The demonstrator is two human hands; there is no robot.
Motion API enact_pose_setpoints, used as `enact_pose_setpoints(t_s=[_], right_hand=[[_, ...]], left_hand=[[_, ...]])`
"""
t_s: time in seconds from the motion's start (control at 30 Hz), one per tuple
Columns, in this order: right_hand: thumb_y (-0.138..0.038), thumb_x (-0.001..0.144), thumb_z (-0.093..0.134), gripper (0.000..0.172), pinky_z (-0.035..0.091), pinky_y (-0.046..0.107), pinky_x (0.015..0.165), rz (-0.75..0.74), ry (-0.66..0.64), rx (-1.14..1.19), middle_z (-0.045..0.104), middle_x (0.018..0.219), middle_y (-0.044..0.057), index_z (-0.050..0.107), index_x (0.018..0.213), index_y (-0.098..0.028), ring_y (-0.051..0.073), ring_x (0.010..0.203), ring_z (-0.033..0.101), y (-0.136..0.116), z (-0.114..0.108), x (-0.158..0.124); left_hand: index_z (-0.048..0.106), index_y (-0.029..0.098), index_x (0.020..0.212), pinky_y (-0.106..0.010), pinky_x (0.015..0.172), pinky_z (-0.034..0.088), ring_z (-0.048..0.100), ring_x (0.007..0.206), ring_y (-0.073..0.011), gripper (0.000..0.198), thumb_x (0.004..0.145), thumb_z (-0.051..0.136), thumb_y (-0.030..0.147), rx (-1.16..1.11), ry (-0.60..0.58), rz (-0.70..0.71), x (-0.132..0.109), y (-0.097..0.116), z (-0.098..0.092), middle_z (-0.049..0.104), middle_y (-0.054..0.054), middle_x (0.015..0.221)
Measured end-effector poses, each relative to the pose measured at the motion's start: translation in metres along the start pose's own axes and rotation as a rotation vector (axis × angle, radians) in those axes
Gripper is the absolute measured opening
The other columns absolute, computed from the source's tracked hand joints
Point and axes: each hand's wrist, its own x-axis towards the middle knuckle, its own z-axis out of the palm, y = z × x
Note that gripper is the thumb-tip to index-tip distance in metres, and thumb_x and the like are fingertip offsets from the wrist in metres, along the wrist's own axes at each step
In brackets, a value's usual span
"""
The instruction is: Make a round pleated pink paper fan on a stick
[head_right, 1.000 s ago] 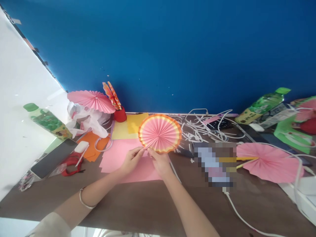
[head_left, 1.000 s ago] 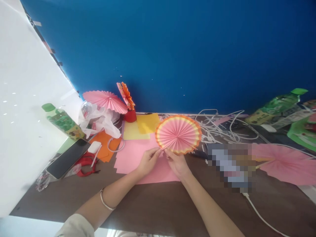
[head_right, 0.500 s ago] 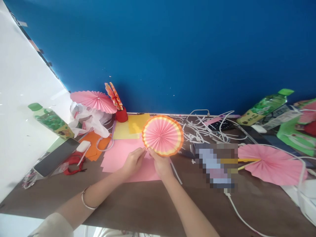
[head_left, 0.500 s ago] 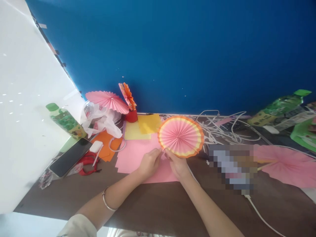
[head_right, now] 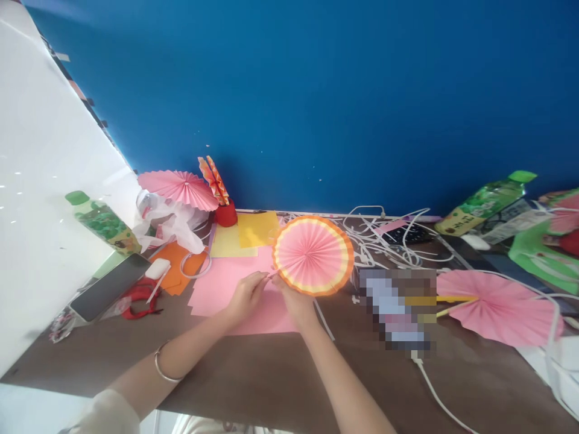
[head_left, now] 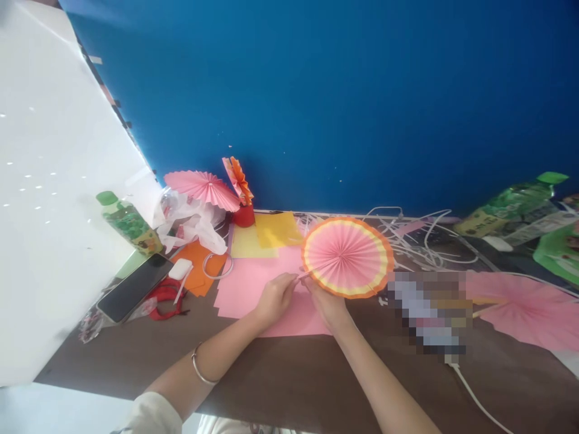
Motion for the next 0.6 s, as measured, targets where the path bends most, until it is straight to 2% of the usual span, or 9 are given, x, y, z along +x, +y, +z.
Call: enact_pose_setpoints(t_s=[0.13, 0.33, 0.47, 0.53, 0.6], right_hand=[[-0.045, 0.063, 0.069, 0.036, 0.049, 0.037, 0.077, 0.084, -0.038, -0.002, 0.066, 0.091, 0.005, 0.066, 0.089, -0.021, 0.021, 0.086, 0.061, 0.000, -0.003, 0.000], [-0.044, 0.066, 0.068, 0.030, 0.048, 0.037, 0.081, 0.063, -0.054, -0.046, 0.066, 0.090, 0.005, 0.065, 0.086, -0.021, 0.021, 0.087, 0.060, 0.003, -0.003, 0.000], [-0.042, 0.065, 0.069, 0.030, 0.042, 0.043, 0.090, 0.111, 0.081, -0.158, 0.065, 0.098, 0.007, 0.066, 0.084, -0.020, 0.025, 0.095, 0.058, -0.001, 0.000, -0.002], [-0.043, 0.065, 0.069, 0.035, 0.038, 0.046, 0.094, 0.112, 0.155, -0.188, 0.064, 0.102, 0.009, 0.065, 0.089, -0.018, 0.026, 0.100, 0.056, -0.002, -0.002, -0.002], [-0.043, 0.065, 0.068, 0.042, 0.037, 0.046, 0.096, 0.085, 0.226, -0.191, 0.063, 0.106, 0.010, 0.064, 0.097, -0.017, 0.026, 0.104, 0.054, -0.002, -0.006, -0.001]], left_hand=[[0.060, 0.017, 0.088, -0.026, 0.067, 0.043, 0.057, 0.073, -0.0165, 0.036, 0.092, 0.029, 0.035, 0.028, -0.048, -0.016, 0.000, 0.000, -0.002, 0.062, -0.007, 0.081], [0.061, 0.017, 0.087, -0.026, 0.067, 0.042, 0.058, 0.073, -0.0167, 0.039, 0.092, 0.028, 0.038, -0.024, -0.092, -0.014, 0.002, 0.002, -0.005, 0.063, -0.007, 0.081], [0.061, 0.016, 0.089, -0.028, 0.070, 0.043, 0.057, 0.074, -0.0176, 0.041, 0.092, 0.026, 0.037, 0.002, -0.119, -0.006, 0.001, 0.002, -0.005, 0.063, -0.008, 0.081], [0.059, 0.015, 0.097, -0.032, 0.077, 0.043, 0.057, 0.083, -0.0196, 0.038, 0.092, 0.027, 0.034, 0.043, -0.058, 0.013, 0.000, 0.002, -0.006, 0.063, -0.010, 0.089], [0.053, 0.014, 0.109, -0.036, 0.085, 0.041, 0.054, 0.095, -0.0213, 0.034, 0.091, 0.031, 0.032, 0.051, 0.094, 0.002, 0.002, 0.003, -0.012, 0.059, -0.013, 0.101]])
